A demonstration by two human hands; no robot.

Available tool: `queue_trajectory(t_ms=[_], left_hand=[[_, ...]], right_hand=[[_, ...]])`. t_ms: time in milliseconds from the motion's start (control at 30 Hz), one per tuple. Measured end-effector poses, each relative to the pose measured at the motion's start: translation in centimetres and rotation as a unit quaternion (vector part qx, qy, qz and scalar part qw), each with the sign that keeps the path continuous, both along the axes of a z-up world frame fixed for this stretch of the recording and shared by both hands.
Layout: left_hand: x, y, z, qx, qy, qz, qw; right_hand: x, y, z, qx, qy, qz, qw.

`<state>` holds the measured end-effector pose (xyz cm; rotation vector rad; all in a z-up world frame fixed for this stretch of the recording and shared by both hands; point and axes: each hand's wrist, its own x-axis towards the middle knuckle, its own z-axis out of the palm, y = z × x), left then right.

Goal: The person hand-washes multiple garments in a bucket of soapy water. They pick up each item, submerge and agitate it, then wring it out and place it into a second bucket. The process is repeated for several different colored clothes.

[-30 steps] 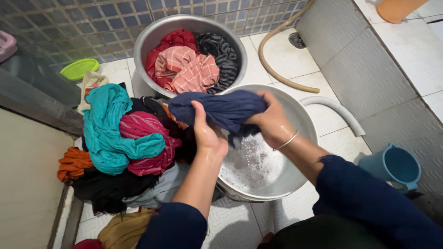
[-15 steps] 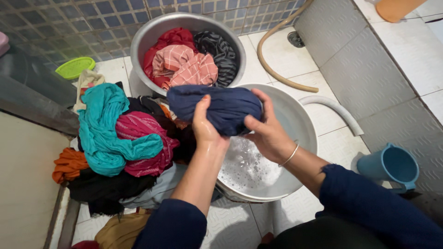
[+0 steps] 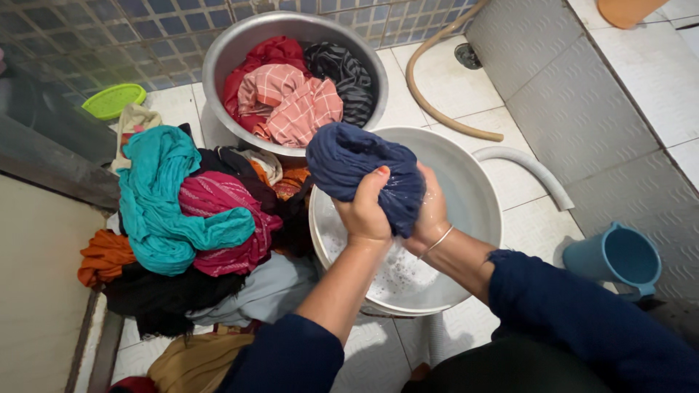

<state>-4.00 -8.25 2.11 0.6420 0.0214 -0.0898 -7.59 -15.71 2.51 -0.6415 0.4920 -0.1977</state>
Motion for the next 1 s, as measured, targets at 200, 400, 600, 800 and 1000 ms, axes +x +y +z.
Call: queue_trajectory(t_ms=[200,400,600,800,1000], left_hand=[[0.0,-0.1,0.4,-0.031,0.044,-0.012,0.999],[0.6,0.6,0.1,-0.053,0.08,-0.076,0.992],[5.5,4.2,2.7,0.019,0.084,-0.136,0.987],[14.7,14.4,9.0,0.212,0.077,-0.245,0.943],[17.7,25.6,5.7,0.64,0.189,-0.207,0.716]], right_hand=[[0.1,-0.6,-1.1,0.0,-0.026,0.004,1.0],[0.5,-0.9,-1.2,-0.043,-0.02,-0.001,0.999],[3.2,1.8,2.4,-0.094,0.014,0.032,0.995],[7.7,5.3,6.1,-0.166,-0.027,0.277,0.946],[9.6,9.5,2.4,-0.525,-0.025,0.324,0.786]])
